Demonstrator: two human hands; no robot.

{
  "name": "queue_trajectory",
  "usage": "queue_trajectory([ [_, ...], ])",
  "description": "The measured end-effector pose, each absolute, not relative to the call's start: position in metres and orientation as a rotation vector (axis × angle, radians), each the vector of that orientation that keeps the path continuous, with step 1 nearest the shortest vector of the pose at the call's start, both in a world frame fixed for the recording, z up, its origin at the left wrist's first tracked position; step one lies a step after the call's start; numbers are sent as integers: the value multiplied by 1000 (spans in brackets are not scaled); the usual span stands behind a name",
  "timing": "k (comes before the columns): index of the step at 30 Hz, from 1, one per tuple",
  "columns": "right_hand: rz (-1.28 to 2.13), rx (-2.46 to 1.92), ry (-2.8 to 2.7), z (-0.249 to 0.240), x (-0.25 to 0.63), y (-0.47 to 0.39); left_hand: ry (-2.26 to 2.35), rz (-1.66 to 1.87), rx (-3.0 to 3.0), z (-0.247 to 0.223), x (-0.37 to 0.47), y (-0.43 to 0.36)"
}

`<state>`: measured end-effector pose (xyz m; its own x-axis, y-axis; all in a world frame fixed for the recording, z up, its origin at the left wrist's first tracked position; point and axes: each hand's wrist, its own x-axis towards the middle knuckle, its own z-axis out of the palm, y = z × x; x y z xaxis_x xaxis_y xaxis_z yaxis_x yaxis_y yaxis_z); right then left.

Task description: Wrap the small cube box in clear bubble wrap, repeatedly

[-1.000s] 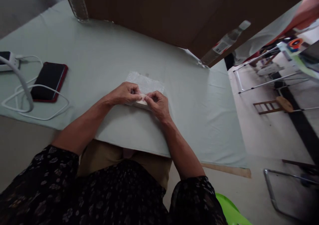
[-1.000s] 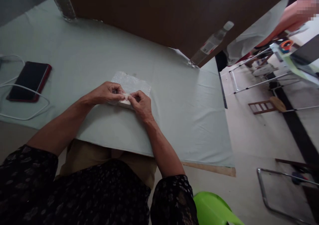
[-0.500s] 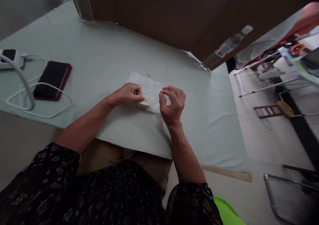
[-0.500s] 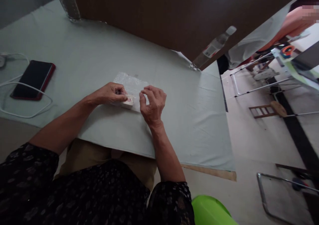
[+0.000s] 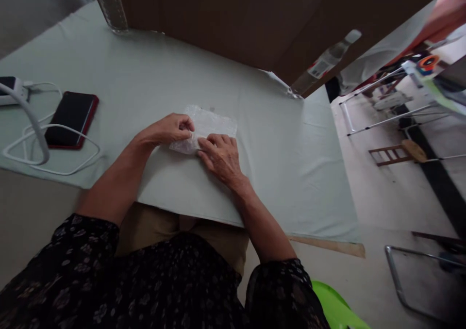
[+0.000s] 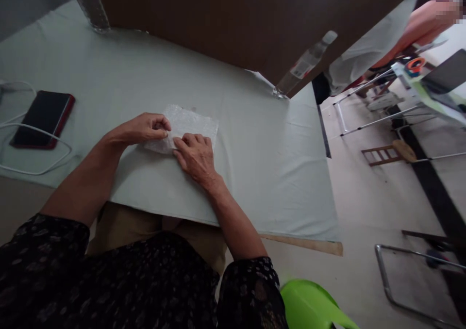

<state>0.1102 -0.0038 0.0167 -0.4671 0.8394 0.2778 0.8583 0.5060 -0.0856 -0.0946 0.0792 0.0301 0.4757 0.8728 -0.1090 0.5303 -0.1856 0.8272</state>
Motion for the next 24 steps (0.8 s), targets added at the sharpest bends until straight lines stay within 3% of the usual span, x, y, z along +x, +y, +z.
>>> queue_trajectory([
  [11,-264,-1497,-2519,16,98,-3,1701,393,1968,23,-109,91],
  [17,-258,-1481,-2499,17,97,1,1522,236,1726,27,-118,92],
  [24,-226,-1466,-2489,17,97,2,1372,342,1804,20,-109,90],
])
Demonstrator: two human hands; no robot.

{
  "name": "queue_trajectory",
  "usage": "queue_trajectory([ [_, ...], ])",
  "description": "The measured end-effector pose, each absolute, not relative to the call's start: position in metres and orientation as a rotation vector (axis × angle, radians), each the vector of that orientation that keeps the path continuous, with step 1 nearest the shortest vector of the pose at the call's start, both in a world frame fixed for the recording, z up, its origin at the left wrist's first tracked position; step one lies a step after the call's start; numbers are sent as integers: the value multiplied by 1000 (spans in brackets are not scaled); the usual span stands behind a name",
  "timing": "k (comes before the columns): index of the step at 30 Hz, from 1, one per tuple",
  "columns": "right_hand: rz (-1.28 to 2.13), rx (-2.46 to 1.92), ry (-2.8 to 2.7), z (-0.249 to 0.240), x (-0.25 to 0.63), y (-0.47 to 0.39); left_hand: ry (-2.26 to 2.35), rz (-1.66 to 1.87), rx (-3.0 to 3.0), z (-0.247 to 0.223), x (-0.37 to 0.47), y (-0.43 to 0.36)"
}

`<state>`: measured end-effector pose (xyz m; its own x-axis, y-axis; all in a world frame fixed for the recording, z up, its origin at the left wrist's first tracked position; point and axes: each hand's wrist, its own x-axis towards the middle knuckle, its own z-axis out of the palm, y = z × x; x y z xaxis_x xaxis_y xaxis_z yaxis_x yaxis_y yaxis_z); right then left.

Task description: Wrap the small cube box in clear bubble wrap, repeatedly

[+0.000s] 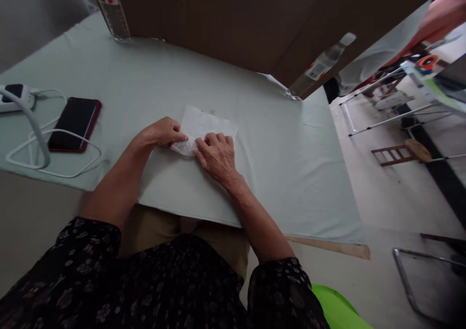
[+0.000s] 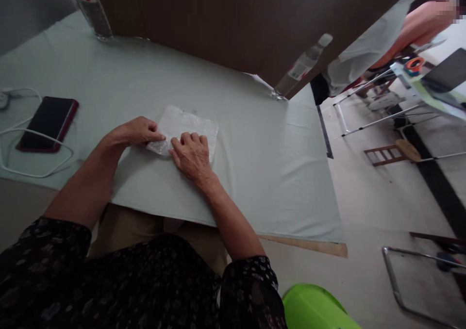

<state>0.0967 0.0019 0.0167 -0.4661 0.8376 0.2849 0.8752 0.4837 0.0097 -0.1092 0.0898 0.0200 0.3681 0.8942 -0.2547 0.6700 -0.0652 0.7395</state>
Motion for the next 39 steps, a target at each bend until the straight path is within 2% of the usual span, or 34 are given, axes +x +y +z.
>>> queue_trajectory([
  [7,-225,-1484,-2474,17,95,1,1364,583,1562,27,-85,75],
  [12,-171,-1487,-2423,17,95,2,1204,626,1305,29,-73,70],
  [18,-61,-1449,-2404,24,100,0,1044,573,1298,36,-75,63],
  [24,129,-1370,-2228,31,117,-2,1048,613,1808,31,-73,58],
  [28,102,-1627,-1853,27,148,-11,1072,709,2183,25,-66,57],
  [33,497,-1914,-1674,6,179,-19,1102,707,2240,21,-62,53],
  [39,678,-1817,-1538,-12,169,3,1057,748,2286,15,-57,52],
])
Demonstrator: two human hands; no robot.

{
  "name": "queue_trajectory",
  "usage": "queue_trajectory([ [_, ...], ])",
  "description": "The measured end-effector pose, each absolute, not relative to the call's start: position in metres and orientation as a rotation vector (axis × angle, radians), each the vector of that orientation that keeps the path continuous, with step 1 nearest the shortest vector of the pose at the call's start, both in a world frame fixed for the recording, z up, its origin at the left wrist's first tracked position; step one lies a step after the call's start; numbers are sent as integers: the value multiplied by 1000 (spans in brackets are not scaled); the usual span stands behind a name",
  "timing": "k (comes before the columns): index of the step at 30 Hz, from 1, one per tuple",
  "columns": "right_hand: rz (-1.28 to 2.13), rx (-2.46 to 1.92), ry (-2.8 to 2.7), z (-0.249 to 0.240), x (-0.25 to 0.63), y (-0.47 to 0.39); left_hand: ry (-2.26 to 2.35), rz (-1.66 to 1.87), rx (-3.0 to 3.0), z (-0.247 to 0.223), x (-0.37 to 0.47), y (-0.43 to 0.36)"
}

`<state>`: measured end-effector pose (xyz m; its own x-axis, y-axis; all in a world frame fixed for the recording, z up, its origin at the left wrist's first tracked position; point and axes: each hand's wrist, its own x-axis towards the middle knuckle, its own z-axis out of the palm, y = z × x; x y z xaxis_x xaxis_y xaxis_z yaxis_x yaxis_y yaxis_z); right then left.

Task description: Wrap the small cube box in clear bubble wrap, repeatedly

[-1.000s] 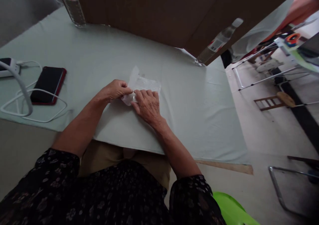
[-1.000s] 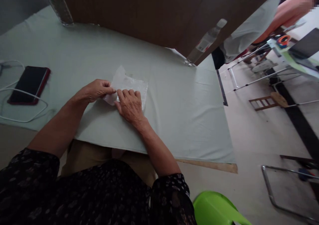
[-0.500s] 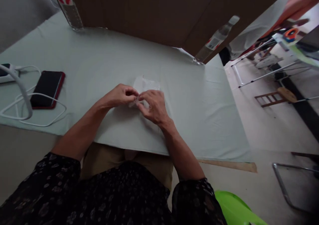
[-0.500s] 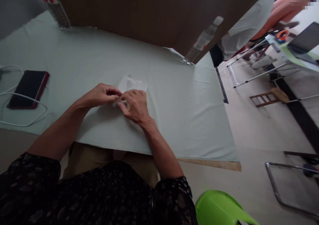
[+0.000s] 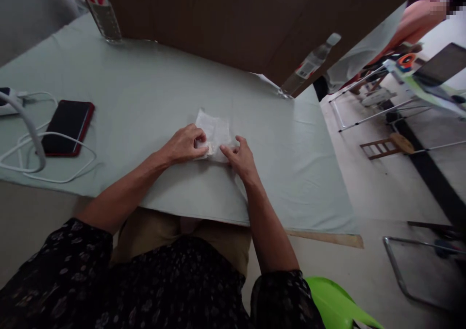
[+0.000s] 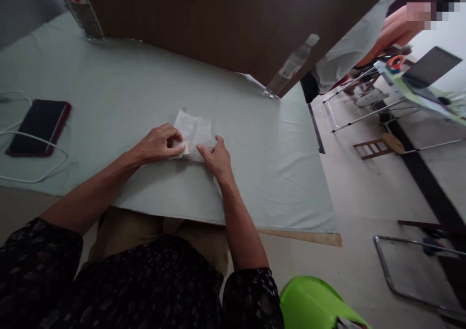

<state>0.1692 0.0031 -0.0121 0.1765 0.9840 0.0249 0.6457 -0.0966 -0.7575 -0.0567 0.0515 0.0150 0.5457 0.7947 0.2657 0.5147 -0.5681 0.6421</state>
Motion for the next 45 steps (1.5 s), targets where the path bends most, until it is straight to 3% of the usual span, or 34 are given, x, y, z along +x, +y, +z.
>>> queue_trajectory([
  [10,572,-1631,-1535,-10,138,-2,1180,692,2237,13,-52,49],
  [19,734,-1449,-1419,-3,116,-1,1221,718,2234,7,-48,49],
  [32,528,-1481,-1513,3,108,-8,1370,744,2120,8,-41,41],
  [45,668,-1433,-1646,3,112,-16,1224,734,2026,17,-47,46],
])
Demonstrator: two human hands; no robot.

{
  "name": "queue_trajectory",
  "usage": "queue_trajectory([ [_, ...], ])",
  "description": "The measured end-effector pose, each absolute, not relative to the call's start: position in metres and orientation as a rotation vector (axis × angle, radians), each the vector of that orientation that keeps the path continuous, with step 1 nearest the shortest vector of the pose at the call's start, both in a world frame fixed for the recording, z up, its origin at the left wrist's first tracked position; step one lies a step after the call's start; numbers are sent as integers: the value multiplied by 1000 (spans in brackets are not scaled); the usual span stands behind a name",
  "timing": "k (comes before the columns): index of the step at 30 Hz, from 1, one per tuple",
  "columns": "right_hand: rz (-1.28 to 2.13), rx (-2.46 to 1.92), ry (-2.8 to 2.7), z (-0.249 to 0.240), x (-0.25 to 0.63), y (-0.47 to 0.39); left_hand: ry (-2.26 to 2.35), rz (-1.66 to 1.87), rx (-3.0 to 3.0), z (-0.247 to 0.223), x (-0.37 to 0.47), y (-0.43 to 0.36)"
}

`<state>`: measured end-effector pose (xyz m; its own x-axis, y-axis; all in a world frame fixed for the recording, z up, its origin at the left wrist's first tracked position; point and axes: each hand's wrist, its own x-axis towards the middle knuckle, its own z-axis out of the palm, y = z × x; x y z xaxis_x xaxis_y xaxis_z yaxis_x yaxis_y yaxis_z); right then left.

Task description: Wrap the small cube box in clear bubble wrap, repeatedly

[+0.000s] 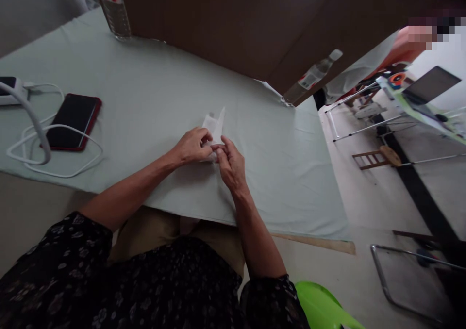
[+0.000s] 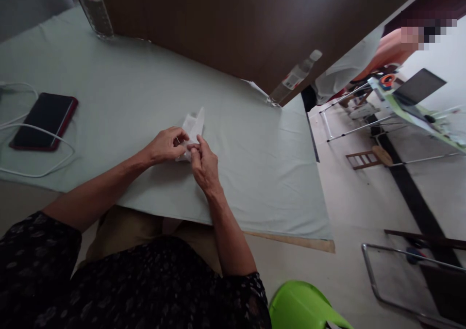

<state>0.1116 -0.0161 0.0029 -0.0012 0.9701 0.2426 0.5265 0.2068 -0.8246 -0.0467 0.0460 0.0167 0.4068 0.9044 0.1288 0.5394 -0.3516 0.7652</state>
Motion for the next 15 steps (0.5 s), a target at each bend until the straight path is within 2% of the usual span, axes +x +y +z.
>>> queue_trajectory([
  [6,582,-1435,-1963,10,119,-17,1264,698,1942,19,-46,42],
  [9,734,-1331,-2019,13,127,-12,1254,697,1998,15,-45,41],
  [12,877,-1279,-1837,12,139,-4,1257,702,2013,13,-44,41],
  [15,889,-1414,-1480,7,152,7,1241,694,2016,13,-44,40],
])
